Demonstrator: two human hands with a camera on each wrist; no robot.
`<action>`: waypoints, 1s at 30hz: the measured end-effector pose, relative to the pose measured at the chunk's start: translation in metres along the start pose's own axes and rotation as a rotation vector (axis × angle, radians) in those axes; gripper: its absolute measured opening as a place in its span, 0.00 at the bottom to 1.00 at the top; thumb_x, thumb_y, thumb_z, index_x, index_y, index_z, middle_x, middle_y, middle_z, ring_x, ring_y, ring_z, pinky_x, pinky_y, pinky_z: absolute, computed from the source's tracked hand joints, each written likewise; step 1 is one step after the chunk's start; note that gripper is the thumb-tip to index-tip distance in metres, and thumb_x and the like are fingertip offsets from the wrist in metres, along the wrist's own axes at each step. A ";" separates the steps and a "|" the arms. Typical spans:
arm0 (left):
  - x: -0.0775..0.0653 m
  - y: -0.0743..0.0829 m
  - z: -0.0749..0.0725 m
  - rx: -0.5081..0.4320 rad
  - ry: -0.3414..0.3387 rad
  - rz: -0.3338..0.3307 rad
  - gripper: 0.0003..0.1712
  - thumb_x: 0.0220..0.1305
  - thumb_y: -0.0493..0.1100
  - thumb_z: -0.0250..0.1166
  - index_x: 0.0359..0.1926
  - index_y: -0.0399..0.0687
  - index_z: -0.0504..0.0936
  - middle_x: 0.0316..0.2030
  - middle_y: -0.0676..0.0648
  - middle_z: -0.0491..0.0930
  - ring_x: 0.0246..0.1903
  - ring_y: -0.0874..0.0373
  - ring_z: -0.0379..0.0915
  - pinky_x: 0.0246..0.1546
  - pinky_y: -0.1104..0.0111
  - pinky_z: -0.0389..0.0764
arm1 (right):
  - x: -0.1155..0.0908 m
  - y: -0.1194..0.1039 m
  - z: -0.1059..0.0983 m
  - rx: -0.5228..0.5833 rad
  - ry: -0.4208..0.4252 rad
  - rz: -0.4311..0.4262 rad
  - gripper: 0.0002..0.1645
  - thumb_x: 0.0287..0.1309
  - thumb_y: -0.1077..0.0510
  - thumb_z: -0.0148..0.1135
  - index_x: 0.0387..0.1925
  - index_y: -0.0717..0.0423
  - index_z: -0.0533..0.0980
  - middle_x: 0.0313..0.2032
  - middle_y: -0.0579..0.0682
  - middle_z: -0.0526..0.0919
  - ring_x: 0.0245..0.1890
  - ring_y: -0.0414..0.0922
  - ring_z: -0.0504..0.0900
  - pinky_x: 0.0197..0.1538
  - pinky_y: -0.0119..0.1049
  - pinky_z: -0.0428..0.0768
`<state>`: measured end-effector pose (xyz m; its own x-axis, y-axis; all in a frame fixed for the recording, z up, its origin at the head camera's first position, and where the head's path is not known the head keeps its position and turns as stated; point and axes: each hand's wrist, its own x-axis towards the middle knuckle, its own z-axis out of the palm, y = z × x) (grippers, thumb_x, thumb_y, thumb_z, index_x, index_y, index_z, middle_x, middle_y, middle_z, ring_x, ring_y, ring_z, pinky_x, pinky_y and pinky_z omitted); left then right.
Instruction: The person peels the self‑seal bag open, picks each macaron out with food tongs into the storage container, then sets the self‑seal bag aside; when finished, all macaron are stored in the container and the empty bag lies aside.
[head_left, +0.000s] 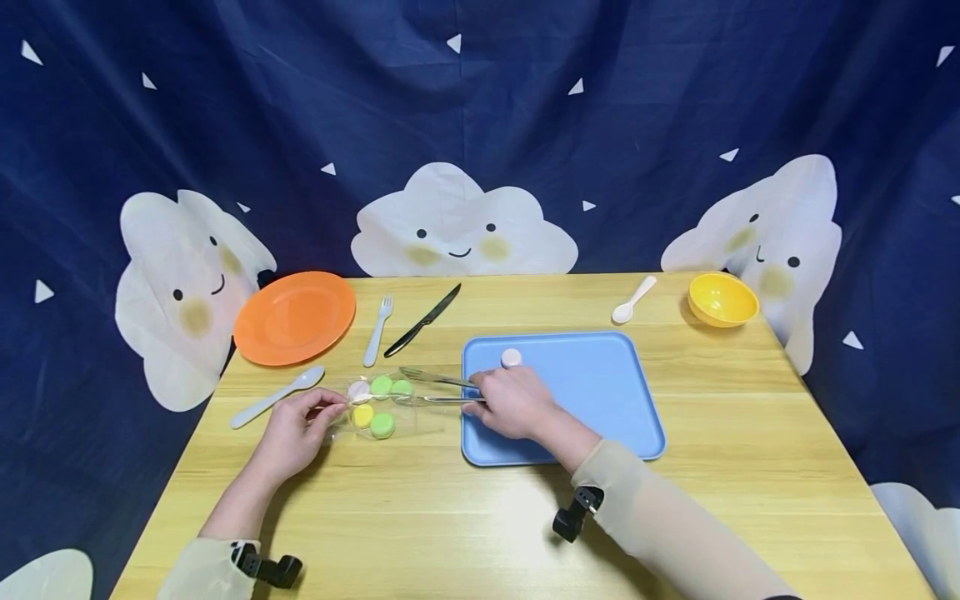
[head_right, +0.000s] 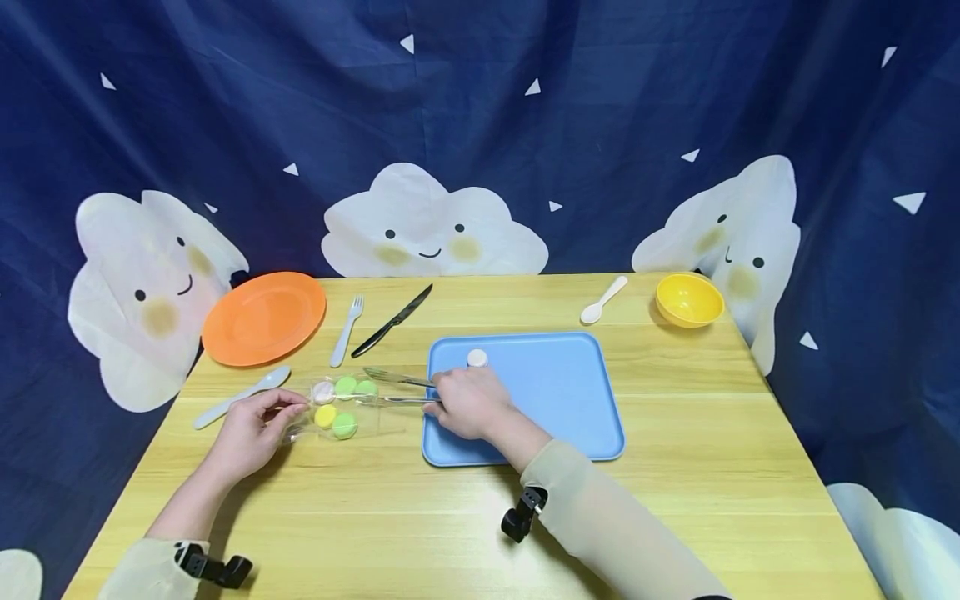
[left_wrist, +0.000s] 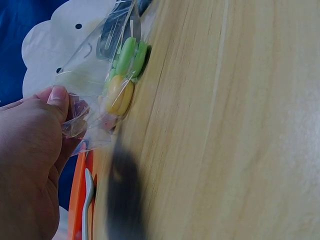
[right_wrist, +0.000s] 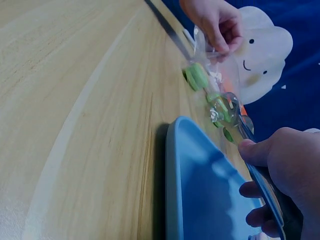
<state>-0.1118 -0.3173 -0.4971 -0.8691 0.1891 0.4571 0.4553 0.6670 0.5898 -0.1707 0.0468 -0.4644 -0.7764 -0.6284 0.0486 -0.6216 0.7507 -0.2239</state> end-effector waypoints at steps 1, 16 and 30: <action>0.000 0.000 0.000 0.001 0.001 0.000 0.12 0.61 0.23 0.74 0.37 0.44 0.88 0.34 0.52 0.88 0.35 0.59 0.83 0.37 0.82 0.81 | 0.000 -0.001 0.000 0.002 -0.001 -0.001 0.18 0.71 0.36 0.66 0.36 0.44 0.79 0.23 0.38 0.74 0.21 0.42 0.72 0.23 0.44 0.72; -0.002 0.003 -0.002 0.016 -0.008 -0.016 0.11 0.63 0.25 0.74 0.39 0.45 0.88 0.35 0.51 0.88 0.36 0.58 0.83 0.40 0.83 0.80 | -0.010 0.006 -0.007 0.032 -0.008 -0.044 0.17 0.73 0.38 0.65 0.38 0.45 0.81 0.23 0.38 0.74 0.21 0.41 0.71 0.24 0.40 0.71; -0.003 0.004 -0.001 0.043 -0.016 -0.020 0.10 0.63 0.25 0.74 0.39 0.43 0.89 0.36 0.51 0.89 0.38 0.58 0.85 0.42 0.84 0.80 | -0.050 0.038 -0.031 0.050 0.056 -0.032 0.15 0.72 0.41 0.68 0.37 0.46 0.81 0.23 0.40 0.77 0.23 0.42 0.74 0.26 0.41 0.74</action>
<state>-0.1069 -0.3158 -0.4951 -0.8812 0.1866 0.4343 0.4291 0.7010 0.5696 -0.1584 0.1131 -0.4453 -0.7617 -0.6384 0.1104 -0.6412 0.7183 -0.2699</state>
